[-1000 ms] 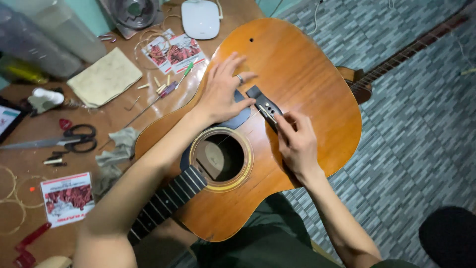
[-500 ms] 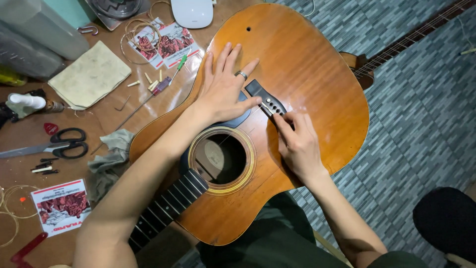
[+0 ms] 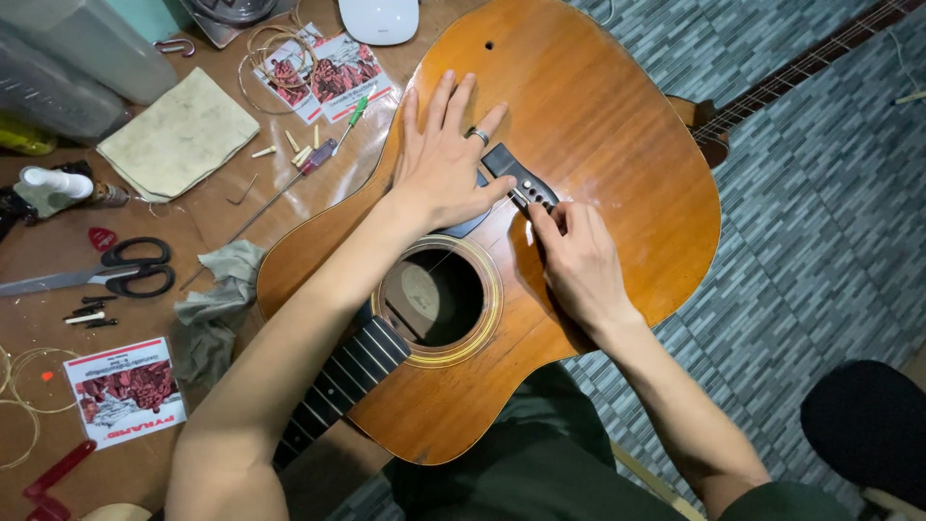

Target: The person is removing old strings from an acoustic guitar, cleaning the bridge area with a cloth, and preparing to install new strings.

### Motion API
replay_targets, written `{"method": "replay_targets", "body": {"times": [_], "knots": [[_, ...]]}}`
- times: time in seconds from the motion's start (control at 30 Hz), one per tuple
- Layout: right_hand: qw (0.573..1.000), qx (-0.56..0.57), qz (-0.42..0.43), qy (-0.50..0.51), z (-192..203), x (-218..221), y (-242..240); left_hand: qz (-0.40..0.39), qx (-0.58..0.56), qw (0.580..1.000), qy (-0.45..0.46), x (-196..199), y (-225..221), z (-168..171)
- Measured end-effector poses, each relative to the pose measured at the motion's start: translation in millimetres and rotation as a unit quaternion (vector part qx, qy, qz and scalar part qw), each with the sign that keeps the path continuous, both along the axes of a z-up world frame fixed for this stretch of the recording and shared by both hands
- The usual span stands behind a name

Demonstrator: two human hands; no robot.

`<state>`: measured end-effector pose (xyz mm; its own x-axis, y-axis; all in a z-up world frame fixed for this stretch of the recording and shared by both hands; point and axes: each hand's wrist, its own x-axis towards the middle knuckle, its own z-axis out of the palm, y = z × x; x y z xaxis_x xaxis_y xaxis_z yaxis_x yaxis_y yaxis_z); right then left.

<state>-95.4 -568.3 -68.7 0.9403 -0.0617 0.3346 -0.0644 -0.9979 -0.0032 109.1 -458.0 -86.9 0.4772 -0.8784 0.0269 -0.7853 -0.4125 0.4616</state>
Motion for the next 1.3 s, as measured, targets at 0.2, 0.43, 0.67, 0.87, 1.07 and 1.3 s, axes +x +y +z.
{"method": "replay_targets", "body": {"times": [0.2, 0.43, 0.67, 0.87, 1.07, 1.3], "knots": [[0.990, 0.114, -0.006, 0.077, 4.7, -0.6, -7.2, 0.001, 0.002, 1.000, -0.001, -1.8, 0.0, 1.1], [0.992, 0.098, -0.024, 0.079, 5.3, 3.0, -2.8, 0.016, -0.016, 1.000, -0.004, -3.0, -1.9, -1.3], [0.999, 0.042, -0.013, 0.004, 2.4, -1.1, 6.0, 0.018, 0.012, 1.000, -0.007, -4.2, -3.4, 1.1], [0.998, 0.055, 0.006, -0.016, -4.8, -2.4, 2.3, 0.027, -0.029, 0.998, -0.051, -7.8, -1.2, -5.7], [0.998, 0.054, 0.016, -0.038, -12.0, -4.4, 2.0, 0.016, -0.016, 0.997, -0.080, -8.8, 2.1, -4.6], [0.998, 0.054, 0.002, -0.014, -14.7, -6.6, -2.1, 0.025, -0.003, 0.998, -0.052, -8.9, 1.8, -3.9]]}}
